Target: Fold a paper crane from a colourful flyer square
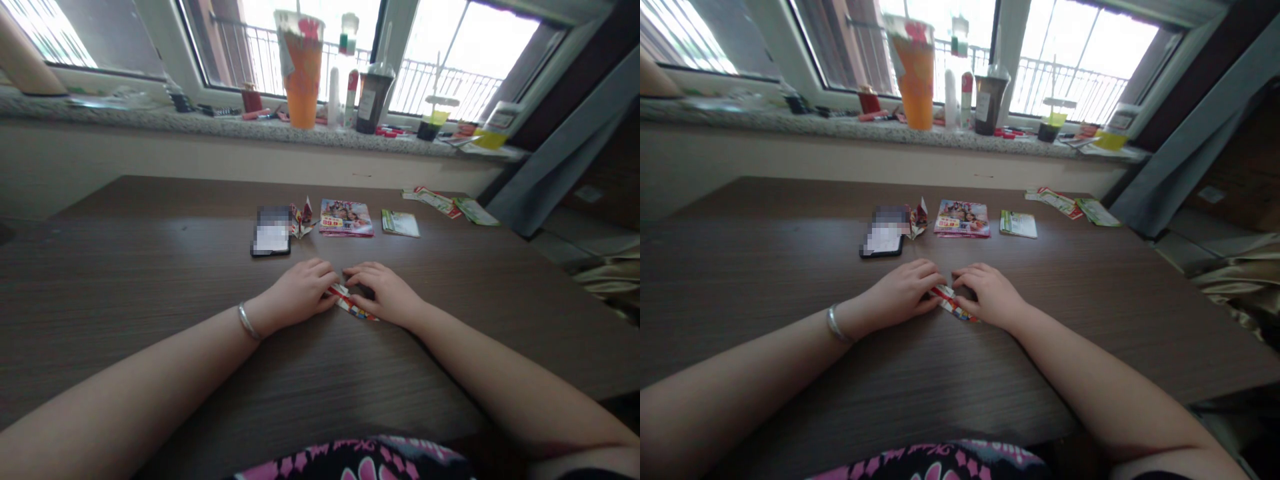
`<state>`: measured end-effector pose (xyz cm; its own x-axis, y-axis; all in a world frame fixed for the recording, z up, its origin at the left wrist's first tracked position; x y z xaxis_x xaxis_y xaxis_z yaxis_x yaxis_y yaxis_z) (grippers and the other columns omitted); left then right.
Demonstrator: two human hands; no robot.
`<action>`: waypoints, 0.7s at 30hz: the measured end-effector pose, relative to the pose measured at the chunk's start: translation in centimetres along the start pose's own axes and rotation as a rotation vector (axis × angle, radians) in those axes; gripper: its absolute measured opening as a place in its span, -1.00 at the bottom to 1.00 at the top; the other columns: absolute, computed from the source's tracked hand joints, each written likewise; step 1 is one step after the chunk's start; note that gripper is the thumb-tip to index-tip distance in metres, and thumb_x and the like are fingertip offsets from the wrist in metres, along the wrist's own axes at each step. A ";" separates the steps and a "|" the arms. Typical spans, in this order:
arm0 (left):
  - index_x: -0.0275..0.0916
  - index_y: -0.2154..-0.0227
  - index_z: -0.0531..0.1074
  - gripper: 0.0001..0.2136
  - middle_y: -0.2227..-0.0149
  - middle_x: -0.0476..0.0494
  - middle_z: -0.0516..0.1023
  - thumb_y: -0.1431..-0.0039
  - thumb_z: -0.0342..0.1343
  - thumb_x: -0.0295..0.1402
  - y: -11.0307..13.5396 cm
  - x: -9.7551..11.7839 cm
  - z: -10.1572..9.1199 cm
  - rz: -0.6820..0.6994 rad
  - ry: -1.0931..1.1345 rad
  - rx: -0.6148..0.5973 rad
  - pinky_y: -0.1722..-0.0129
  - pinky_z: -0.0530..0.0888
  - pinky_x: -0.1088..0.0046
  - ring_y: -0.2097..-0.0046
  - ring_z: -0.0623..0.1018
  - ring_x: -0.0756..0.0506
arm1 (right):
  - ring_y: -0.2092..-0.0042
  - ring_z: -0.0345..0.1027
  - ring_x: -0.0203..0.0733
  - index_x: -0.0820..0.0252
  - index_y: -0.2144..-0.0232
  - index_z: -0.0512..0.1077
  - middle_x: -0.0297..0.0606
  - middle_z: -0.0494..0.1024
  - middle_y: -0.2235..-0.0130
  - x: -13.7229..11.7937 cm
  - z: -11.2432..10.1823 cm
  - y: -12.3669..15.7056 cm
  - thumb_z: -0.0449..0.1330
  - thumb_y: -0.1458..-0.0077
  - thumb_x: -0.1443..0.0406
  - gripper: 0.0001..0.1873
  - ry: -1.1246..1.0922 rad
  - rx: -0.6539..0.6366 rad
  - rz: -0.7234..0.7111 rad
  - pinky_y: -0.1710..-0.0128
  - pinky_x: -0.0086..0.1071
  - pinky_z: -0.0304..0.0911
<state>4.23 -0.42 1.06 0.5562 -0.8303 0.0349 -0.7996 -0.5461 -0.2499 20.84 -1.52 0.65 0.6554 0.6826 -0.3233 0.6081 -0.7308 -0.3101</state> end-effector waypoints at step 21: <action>-0.24 0.22 0.42 -0.79 0.23 -0.15 0.44 -0.20 0.08 -0.22 0.0 0.3 -0.6 0.090 -0.026 0.065 0.22 0.37 0.38 0.23 0.44 -0.10 | 0.10 0.41 -0.17 0.14 0.37 0.44 -0.25 0.58 0.16 -0.7 -0.2 -0.2 0.18 -0.04 0.42 -0.91 -0.139 0.047 -0.074 0.01 -0.22 0.28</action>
<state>4.31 -0.76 1.62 0.4895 -0.8719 -0.0151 -0.8304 -0.4607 -0.3134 20.34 -1.84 1.12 0.5389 0.7315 -0.4178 0.6289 -0.6793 -0.3782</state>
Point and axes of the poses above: each hand's wrist, its own y-axis away from the middle knuckle, its own z-axis out of the palm, x = y × z, the point moved 4 cm from there along -y, towards the middle knuckle
